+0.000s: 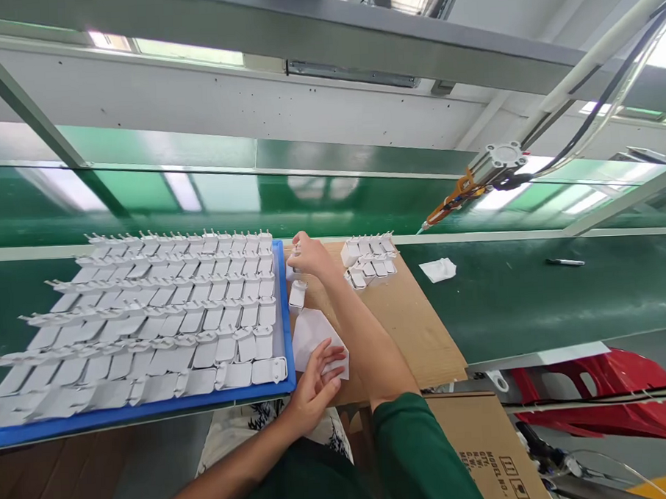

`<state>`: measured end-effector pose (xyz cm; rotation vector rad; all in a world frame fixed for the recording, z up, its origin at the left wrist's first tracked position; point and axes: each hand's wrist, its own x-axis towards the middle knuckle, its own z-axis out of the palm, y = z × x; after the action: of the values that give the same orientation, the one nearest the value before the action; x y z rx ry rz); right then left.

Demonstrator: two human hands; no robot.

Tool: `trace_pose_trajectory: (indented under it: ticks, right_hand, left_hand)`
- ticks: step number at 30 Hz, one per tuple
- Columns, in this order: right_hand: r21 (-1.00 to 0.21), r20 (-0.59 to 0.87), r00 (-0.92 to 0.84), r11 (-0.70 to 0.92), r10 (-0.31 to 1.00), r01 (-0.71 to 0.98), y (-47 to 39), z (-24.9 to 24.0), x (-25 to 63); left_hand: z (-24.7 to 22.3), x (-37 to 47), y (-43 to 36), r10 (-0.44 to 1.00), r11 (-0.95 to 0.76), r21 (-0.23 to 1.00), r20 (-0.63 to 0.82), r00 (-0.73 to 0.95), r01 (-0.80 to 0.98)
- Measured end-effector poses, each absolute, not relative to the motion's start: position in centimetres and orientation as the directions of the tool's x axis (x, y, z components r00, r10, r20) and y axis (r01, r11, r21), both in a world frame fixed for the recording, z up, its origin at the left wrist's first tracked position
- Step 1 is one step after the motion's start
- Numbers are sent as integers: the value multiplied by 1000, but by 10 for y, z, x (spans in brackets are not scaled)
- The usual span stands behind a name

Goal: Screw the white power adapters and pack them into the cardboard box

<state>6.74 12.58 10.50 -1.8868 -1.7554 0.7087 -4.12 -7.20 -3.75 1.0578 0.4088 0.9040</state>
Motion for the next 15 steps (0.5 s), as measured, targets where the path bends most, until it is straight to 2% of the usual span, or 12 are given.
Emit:
trace_pose_trajectory:
  ticks: [5,8,10,12,15]
  right_hand:
    - [-725,81,106,-14,991,689,66,147,93]
    - [-823,140,82,70,987,564,15,157,105]
    - [-871,141,81,85,987,484,-17,155,108]
    - [-894,126,90,74,988,442,-42,149,108]
    - [-920,97,77,60,992,388,-67,138,102]
  left_hand:
    - [-29,-43,-76,771,45,939,185,610,-341]
    - [-7,-51,-85,739,-227,932,353,574,-282]
    - [10,-58,-89,689,-550,811,576,439,-200]
    - [25,-62,-87,609,-775,632,742,280,9]
    - [41,-62,-72,575,-814,513,778,251,274]
